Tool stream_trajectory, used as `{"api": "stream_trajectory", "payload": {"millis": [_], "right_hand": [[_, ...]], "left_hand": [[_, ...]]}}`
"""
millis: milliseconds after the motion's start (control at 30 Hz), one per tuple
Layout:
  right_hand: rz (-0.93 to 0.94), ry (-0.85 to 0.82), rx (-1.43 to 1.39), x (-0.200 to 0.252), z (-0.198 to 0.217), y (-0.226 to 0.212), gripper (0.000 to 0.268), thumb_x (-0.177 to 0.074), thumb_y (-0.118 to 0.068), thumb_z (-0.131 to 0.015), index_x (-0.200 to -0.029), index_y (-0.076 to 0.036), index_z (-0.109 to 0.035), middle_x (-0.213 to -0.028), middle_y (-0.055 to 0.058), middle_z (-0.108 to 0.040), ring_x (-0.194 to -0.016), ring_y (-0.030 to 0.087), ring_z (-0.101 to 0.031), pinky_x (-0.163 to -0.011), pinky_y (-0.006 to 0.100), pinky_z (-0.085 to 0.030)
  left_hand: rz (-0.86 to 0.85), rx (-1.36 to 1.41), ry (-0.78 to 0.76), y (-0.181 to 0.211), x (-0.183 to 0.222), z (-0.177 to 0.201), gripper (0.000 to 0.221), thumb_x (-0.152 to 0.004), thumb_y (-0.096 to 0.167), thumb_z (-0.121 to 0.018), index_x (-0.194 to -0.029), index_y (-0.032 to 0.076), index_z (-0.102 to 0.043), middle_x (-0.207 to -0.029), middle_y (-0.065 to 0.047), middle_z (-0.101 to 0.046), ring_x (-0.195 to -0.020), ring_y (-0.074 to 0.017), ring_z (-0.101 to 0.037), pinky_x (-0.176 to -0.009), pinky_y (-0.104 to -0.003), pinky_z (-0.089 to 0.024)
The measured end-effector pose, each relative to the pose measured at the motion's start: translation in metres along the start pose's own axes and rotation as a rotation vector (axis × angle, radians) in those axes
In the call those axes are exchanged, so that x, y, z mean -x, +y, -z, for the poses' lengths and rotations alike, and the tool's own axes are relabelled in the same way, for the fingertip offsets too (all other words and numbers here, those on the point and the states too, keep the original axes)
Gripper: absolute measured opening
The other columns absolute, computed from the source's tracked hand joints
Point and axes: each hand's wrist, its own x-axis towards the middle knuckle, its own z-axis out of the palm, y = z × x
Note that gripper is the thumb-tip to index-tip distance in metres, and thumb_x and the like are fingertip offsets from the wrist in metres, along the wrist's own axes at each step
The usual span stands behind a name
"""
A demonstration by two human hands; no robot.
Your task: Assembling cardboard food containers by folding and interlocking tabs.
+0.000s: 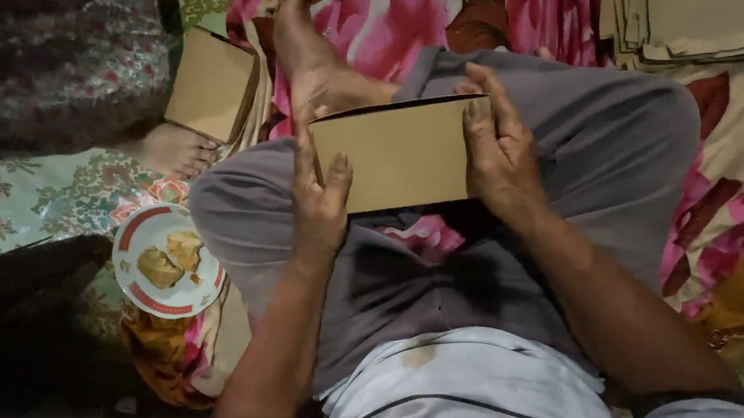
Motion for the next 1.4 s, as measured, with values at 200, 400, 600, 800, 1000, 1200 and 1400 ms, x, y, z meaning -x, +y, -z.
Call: {"api": "stream_trajectory", "payload": {"millis": [200, 400, 600, 800, 1000, 1200, 1400], "right_hand": [[-0.027, -0.083, -0.023, -0.001, -0.002, 0.003, 0.032, -0.115, -0.024, -0.043, -0.138, -0.008, -0.059, -0.101, 0.007, -0.066, -0.088, 0.014, -0.06, -0.083, 0.033, -0.052], [-0.009, -0.069, -0.109, -0.003, -0.003, -0.004, 0.022, -0.115, -0.019, -0.044, -0.124, -0.011, -0.063, -0.09, 0.001, -0.065, -0.077, 0.007, -0.056, -0.075, 0.026, -0.048], [-0.022, -0.053, -0.015, -0.002, -0.004, -0.003, 0.022, -0.113, -0.025, -0.05, -0.122, -0.012, -0.066, -0.093, 0.006, -0.068, -0.088, 0.012, -0.061, -0.082, 0.031, -0.051], [-0.088, 0.026, 0.002, -0.003, -0.007, 0.016, 0.028, -0.112, -0.031, -0.053, -0.105, -0.011, -0.071, -0.11, 0.009, -0.075, -0.101, 0.015, -0.063, -0.093, 0.039, -0.053], [-0.132, 0.003, -0.023, 0.0, -0.01, 0.015, 0.026, -0.11, -0.029, -0.053, -0.101, -0.013, -0.072, -0.089, 0.006, -0.072, -0.083, 0.013, -0.061, -0.078, 0.032, -0.053], [-0.144, 0.032, -0.051, 0.005, -0.014, 0.001, 0.025, -0.109, -0.029, -0.055, -0.1, -0.013, -0.072, -0.092, 0.006, -0.072, -0.085, 0.012, -0.06, -0.079, 0.031, -0.051], [-0.14, 0.049, -0.105, 0.009, -0.015, 0.0, 0.026, -0.11, -0.024, -0.053, -0.101, -0.011, -0.072, -0.077, 0.004, -0.068, -0.072, 0.01, -0.059, -0.069, 0.026, -0.05]], "left_hand": [[0.011, -0.033, 0.058, 0.003, -0.003, 0.003, 0.053, -0.11, 0.007, -0.054, -0.16, 0.006, -0.036, -0.158, -0.018, -0.047, -0.149, -0.0247, -0.039, -0.127, -0.047, -0.027], [0.115, 0.22, 0.087, 0.002, -0.006, 0.009, 0.039, -0.103, 0.007, -0.059, -0.142, 0.005, -0.054, -0.123, -0.01, -0.066, -0.105, -0.0179, -0.067, -0.094, -0.038, -0.058], [0.121, 0.214, 0.084, 0.011, -0.01, 0.011, 0.033, -0.099, 0.01, -0.066, -0.131, 0.008, -0.055, -0.124, -0.01, -0.064, -0.109, -0.0177, -0.063, -0.098, -0.038, -0.052], [0.071, 0.099, 0.038, 0.016, -0.009, 0.005, 0.031, -0.1, 0.004, -0.06, -0.131, 0.007, -0.059, -0.129, -0.011, -0.061, -0.125, -0.0233, -0.056, -0.11, -0.046, -0.045], [0.059, 0.09, 0.024, 0.005, -0.008, 0.004, 0.015, -0.103, 0.003, -0.057, -0.117, 0.004, -0.062, -0.117, -0.011, -0.066, -0.126, -0.0252, -0.057, -0.112, -0.047, -0.042], [0.201, 0.244, 0.053, 0.0, -0.006, 0.007, 0.015, -0.104, 0.005, -0.055, -0.117, 0.006, -0.06, -0.122, -0.01, -0.065, -0.112, -0.0183, -0.065, -0.097, -0.038, -0.055], [0.233, 0.214, 0.038, 0.006, -0.007, 0.013, 0.019, -0.104, 0.009, -0.058, -0.122, 0.004, -0.06, -0.121, -0.012, -0.067, -0.106, -0.0182, -0.067, -0.087, -0.036, -0.059]]}}
